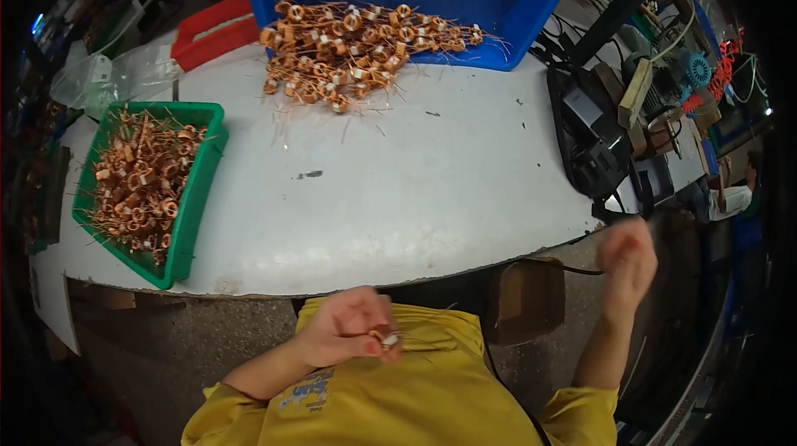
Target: Assembling and winding small copper coils on a workbench in a factory setting.
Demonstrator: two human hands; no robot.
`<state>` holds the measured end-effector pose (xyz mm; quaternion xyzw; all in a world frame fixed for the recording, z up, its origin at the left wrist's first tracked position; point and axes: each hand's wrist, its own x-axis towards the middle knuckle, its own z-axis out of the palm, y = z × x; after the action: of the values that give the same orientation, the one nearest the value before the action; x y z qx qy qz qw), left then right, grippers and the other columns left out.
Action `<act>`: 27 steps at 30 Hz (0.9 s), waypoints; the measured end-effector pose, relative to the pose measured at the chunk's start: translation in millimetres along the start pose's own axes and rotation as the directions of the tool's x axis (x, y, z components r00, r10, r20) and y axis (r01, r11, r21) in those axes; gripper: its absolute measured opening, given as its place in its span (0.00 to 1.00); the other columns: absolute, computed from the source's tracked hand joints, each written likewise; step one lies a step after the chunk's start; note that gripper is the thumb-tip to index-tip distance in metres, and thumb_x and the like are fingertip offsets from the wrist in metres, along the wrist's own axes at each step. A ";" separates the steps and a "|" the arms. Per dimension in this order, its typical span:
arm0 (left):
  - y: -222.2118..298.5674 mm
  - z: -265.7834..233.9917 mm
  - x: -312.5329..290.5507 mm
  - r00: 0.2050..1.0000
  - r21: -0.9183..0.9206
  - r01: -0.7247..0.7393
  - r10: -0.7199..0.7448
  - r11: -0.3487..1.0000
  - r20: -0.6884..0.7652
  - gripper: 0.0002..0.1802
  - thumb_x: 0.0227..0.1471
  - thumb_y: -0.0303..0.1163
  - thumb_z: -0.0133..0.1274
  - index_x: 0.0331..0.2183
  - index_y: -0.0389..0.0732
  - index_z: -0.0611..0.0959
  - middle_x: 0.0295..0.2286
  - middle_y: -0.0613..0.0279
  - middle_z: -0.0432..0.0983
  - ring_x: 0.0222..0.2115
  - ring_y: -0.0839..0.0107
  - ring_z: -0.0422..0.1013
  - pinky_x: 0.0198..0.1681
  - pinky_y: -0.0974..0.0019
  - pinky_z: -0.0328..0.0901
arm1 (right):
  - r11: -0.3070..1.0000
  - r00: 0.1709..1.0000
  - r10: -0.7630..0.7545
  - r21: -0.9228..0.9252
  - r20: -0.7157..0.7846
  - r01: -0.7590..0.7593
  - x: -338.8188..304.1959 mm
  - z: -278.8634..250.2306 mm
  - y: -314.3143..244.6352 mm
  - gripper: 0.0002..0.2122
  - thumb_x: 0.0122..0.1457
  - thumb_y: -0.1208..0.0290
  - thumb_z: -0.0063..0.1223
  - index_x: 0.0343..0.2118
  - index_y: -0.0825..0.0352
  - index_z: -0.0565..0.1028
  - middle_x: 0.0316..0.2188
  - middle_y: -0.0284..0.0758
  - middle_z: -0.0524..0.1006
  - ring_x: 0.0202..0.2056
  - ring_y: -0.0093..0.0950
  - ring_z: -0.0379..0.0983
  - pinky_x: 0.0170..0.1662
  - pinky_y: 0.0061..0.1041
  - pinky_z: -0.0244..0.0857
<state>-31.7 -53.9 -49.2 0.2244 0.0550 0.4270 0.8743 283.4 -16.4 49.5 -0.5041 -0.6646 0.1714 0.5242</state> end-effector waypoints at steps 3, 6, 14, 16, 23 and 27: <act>8.3 19.2 15.8 0.998 0.148 0.052 -0.055 0.988 0.016 0.17 0.39 0.12 0.54 0.34 0.36 0.69 0.28 0.57 0.68 0.26 0.71 0.68 0.29 0.74 0.63 | 0.976 0.924 -0.126 -0.119 0.361 0.180 69.4 72.5 -35.3 0.09 0.56 0.77 0.36 0.24 0.67 0.70 0.15 0.27 0.64 0.14 0.18 0.50 0.17 0.18 0.44; -0.2 20.5 28.6 0.980 0.269 0.033 -0.085 0.962 0.182 0.11 0.44 0.16 0.52 0.30 0.39 0.70 0.24 0.65 0.66 0.22 0.77 0.60 0.26 0.78 0.55 | 0.878 0.885 -0.298 -0.263 0.357 0.401 137.3 145.4 -22.4 0.03 0.53 0.77 0.44 0.29 0.68 0.70 0.20 0.35 0.72 0.19 0.28 0.64 0.25 0.23 0.58; 14.4 38.5 7.4 0.993 0.812 -0.118 0.072 0.572 0.093 0.14 0.55 0.30 0.44 0.19 0.38 0.70 0.16 0.70 0.65 0.16 0.80 0.53 0.21 0.78 0.52 | 0.818 0.841 -0.257 -0.357 0.476 0.452 210.3 276.0 13.0 0.07 0.49 0.77 0.50 0.31 0.69 0.66 0.26 0.43 0.72 0.30 0.39 0.69 0.35 0.31 0.64; 25.5 40.0 5.4 0.978 0.842 -0.190 0.173 0.504 0.117 0.13 0.55 0.29 0.44 0.20 0.38 0.71 0.16 0.70 0.65 0.15 0.79 0.54 0.21 0.78 0.52 | 0.854 0.875 -0.156 -0.383 0.458 0.352 207.2 272.2 12.6 0.08 0.48 0.77 0.52 0.30 0.69 0.66 0.26 0.42 0.73 0.27 0.38 0.70 0.32 0.29 0.65; 40.1 51.6 -2.0 0.873 0.901 -0.306 0.468 0.307 0.137 0.09 0.54 0.27 0.44 0.24 0.37 0.75 0.15 0.68 0.66 0.15 0.77 0.56 0.20 0.77 0.52 | 0.730 0.805 -0.503 -0.344 0.314 0.590 186.1 252.0 -12.4 0.13 0.45 0.77 0.56 0.33 0.69 0.67 0.27 0.38 0.73 0.26 0.33 0.70 0.33 0.26 0.64; 63.1 50.1 8.2 0.710 0.913 -0.399 0.657 0.080 0.253 0.07 0.53 0.26 0.44 0.25 0.37 0.75 0.15 0.68 0.66 0.15 0.78 0.57 0.20 0.77 0.52 | 0.919 0.920 -0.389 0.047 -0.035 0.391 178.4 232.0 -48.5 0.12 0.47 0.79 0.57 0.33 0.67 0.66 0.26 0.35 0.73 0.27 0.23 0.69 0.33 0.19 0.64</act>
<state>-57.7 -31.2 24.1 0.6355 0.3011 0.6216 0.3450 68.3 184.0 88.7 -0.3497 -0.7401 0.0748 0.5695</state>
